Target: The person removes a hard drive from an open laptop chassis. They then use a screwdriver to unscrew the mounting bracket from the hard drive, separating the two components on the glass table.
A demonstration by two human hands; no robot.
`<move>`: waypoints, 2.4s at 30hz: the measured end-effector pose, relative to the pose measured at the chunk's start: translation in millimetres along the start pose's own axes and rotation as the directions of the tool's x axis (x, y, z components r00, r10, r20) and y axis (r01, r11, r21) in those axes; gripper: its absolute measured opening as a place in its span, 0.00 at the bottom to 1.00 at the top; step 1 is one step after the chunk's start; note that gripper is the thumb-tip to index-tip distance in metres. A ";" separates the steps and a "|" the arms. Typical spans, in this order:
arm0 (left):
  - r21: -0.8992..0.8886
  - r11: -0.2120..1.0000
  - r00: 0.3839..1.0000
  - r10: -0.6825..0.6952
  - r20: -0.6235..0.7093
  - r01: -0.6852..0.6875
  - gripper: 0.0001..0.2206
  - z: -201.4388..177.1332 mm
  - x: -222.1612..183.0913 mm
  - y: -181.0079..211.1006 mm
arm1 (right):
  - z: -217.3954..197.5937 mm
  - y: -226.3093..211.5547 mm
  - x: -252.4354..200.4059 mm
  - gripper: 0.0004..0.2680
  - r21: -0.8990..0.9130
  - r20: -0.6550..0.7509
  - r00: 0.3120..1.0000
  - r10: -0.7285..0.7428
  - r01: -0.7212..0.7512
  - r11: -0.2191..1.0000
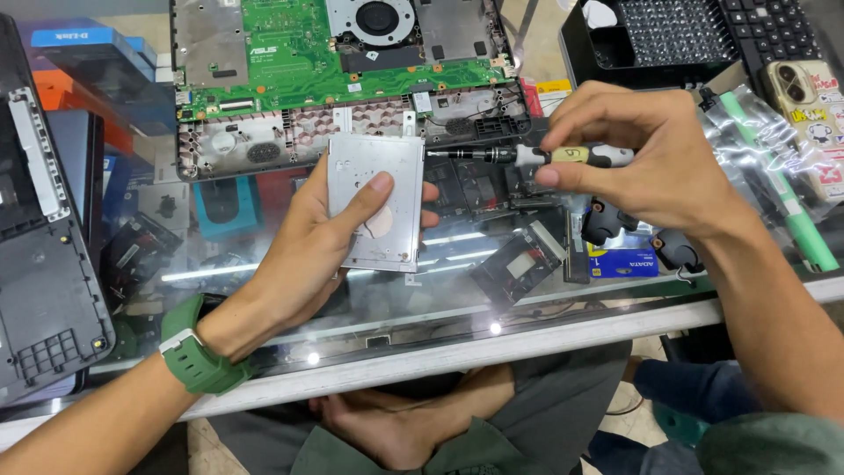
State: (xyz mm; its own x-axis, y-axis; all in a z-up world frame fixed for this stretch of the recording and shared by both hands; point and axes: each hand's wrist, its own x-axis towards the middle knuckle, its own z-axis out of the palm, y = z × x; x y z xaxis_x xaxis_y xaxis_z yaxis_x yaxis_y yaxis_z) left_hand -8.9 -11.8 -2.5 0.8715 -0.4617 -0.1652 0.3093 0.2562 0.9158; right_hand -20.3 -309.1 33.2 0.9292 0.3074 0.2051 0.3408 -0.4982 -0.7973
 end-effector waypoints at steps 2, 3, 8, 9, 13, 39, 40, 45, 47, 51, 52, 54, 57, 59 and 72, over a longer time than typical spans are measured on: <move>0.000 1.000 1.000 -0.005 -0.004 0.005 0.22 0.7 0.8 1.6 | 0.1 -0.3 1.7 0.11 -0.026 -0.014 1.000 0.023 -0.023 0.999; -0.015 1.000 1.000 -0.018 -0.017 0.018 0.21 1.0 0.9 2.1 | 0.3 -0.6 2.9 0.08 0.066 0.040 0.994 0.100 -0.103 0.993; -0.029 0.999 0.999 -0.033 -0.041 0.031 0.20 1.5 1.9 2.0 | 2.3 -8.2 4.1 0.07 0.053 0.042 0.993 0.111 -0.114 0.992; -0.020 0.999 0.999 -0.033 -0.042 0.032 0.21 1.1 2.0 2.1 | 3.5 -10.2 4.7 0.09 0.027 0.029 0.991 0.132 -0.133 0.991; -0.020 1.000 0.999 -0.008 -0.038 0.007 0.22 0.8 2.0 3.9 | 5.1 1.6 2.4 0.09 0.107 0.093 0.994 0.057 -0.067 0.992; -0.090 0.974 0.950 0.181 -0.254 -0.210 0.20 -10.0 3.0 8.0 | 40.8 -8.4 16.2 0.17 -0.562 0.391 0.883 -0.258 0.451 0.693; -0.099 0.969 0.947 0.195 -0.254 -0.226 0.21 -10.3 3.0 7.8 | 48.9 -12.2 16.3 0.18 -0.571 0.409 0.873 -0.267 0.472 0.672; -0.115 0.967 0.947 0.194 -0.254 -0.229 0.21 -11.5 3.0 7.4 | 84.6 -9.6 31.2 0.10 -0.675 0.475 0.824 -0.310 0.567 0.472; -0.111 0.967 0.950 0.199 -0.243 -0.231 0.21 -10.1 2.9 9.1 | 90.9 -6.6 36.0 0.08 -0.690 0.488 0.826 -0.283 0.563 0.455; -0.096 0.974 0.950 0.175 -0.260 -0.206 0.21 -7.5 2.9 8.0 | 97.6 -4.0 37.1 0.03 -0.689 0.472 0.824 -0.313 0.567 0.452; -0.091 0.975 0.948 0.169 -0.270 -0.200 0.21 -8.0 3.5 7.0 | 99.4 -5.7 37.9 0.06 -0.700 0.460 0.827 -0.323 0.562 0.442; -0.069 0.980 0.951 0.162 -0.263 -0.186 0.20 -6.8 0.8 10.1 | 79.9 -18.8 38.5 0.03 -0.645 0.404 0.858 -0.318 0.514 0.566; -0.050 0.987 0.954 0.135 -0.266 -0.154 0.19 -6.6 -0.8 13.0 | 28.7 -25.6 36.7 0.02 -0.649 0.271 0.946 -0.180 0.317 0.691; -0.055 0.989 0.955 0.119 -0.273 -0.139 0.19 -6.5 -0.8 12.1 | -7.1 -12.6 33.5 0.03 -0.715 0.180 0.982 -0.050 0.166 0.679; -0.014 0.998 0.962 0.054 -0.266 -0.060 0.18 -1.1 0.5 13.2 | -42.3 48.0 24.7 0.04 -0.841 0.123 0.971 0.207 -0.009 0.541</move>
State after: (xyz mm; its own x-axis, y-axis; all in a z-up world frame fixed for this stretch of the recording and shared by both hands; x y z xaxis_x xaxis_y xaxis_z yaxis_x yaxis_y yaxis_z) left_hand -3.9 -7.8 9.0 0.9568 -0.2042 -0.2070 0.2618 0.2953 0.9188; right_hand 25.1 -359.8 24.1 0.9548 0.2951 -0.0361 0.2966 -0.9540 0.0445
